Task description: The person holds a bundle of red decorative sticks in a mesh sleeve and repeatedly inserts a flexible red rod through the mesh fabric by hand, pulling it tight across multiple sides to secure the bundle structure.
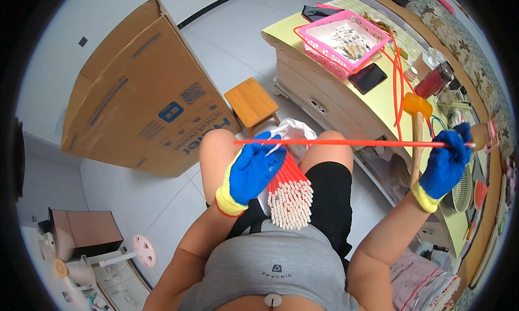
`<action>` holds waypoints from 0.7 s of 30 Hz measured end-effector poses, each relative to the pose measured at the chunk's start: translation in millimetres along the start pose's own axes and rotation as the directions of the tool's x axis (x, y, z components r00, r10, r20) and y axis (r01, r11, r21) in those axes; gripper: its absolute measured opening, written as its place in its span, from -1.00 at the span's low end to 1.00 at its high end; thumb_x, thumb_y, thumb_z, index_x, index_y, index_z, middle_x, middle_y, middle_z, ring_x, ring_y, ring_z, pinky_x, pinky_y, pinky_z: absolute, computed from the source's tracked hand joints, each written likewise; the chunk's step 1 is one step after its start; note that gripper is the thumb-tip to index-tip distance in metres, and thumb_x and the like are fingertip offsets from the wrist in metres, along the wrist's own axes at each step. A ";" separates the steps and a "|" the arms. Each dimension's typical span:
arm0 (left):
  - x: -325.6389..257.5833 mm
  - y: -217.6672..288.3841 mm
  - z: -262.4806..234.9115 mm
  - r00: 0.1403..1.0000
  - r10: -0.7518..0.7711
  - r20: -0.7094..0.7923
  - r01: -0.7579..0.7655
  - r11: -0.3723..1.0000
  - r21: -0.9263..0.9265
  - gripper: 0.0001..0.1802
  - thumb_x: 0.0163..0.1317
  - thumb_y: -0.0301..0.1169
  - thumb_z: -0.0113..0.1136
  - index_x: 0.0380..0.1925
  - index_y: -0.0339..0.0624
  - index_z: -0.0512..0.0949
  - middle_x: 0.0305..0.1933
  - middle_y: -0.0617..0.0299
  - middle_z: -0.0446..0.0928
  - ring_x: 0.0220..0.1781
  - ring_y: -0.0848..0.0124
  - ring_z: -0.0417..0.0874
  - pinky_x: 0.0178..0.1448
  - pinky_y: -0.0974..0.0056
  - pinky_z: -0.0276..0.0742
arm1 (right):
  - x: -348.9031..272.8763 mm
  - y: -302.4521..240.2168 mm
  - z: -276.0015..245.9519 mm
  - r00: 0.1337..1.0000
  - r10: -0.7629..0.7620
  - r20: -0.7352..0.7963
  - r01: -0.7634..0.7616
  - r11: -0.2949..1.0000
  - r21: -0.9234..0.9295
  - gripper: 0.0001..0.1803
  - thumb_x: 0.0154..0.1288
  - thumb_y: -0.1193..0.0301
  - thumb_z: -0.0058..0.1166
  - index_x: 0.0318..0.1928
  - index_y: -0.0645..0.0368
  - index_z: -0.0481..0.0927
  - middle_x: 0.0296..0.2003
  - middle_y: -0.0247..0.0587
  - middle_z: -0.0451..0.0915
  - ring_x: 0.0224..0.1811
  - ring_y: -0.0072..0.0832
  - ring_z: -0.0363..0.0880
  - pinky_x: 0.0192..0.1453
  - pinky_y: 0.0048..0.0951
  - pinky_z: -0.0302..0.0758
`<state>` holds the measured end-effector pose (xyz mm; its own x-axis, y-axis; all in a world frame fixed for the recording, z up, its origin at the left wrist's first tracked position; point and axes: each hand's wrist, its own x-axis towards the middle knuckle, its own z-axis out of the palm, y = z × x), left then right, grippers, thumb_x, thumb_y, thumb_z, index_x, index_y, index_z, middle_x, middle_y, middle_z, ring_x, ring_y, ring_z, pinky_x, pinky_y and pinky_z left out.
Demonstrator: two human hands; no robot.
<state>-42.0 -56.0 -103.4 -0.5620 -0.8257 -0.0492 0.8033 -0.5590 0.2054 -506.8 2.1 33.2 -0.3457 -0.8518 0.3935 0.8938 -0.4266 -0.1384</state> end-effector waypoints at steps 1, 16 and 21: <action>7.2 -1.4 4.0 0.992 0.122 -0.032 -0.120 0.990 0.071 -0.44 0.55 -0.14 -0.01 0.44 -0.13 0.32 0.48 0.05 0.38 0.45 0.07 0.44 0.56 -0.04 0.28 | -5.6 0.0 -18.7 0.998 -0.029 -0.049 0.027 0.999 -0.028 -0.58 0.38 0.60 0.01 0.22 0.50 0.45 -0.16 -0.19 0.51 -0.26 -0.53 0.41 -0.05 -0.54 0.40; 8.5 69.4 54.6 0.805 0.444 0.393 -0.462 0.885 -0.052 -0.58 0.53 0.00 -0.03 -0.39 0.03 0.59 -0.65 0.46 0.31 -0.42 0.54 0.50 -0.09 0.25 0.42 | -33.1 74.8 -54.7 0.981 0.082 -0.177 -0.050 0.982 0.180 -0.79 0.38 0.55 0.06 -0.43 0.02 0.46 -0.48 -0.46 0.42 -0.44 -0.60 0.43 -0.26 -0.58 0.42; -2.8 111.1 121.2 0.448 -0.198 0.872 -0.428 0.809 0.404 -0.48 0.41 -0.18 0.09 -0.75 -0.15 0.52 -0.66 0.21 0.47 -0.68 0.41 0.46 -0.57 0.27 0.33 | -58.1 121.5 37.5 0.933 0.264 0.246 -0.100 0.845 -0.526 -0.60 0.50 0.18 0.04 -0.54 -0.09 0.37 -0.67 -0.49 0.38 -0.65 -0.56 0.38 -0.44 -0.40 0.45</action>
<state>25.0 -106.6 38.1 -0.5830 -0.1929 0.7892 0.8104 -0.0685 0.5819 -367.4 11.2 27.6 -0.0160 -0.8321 0.5544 0.6391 -0.4349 -0.6343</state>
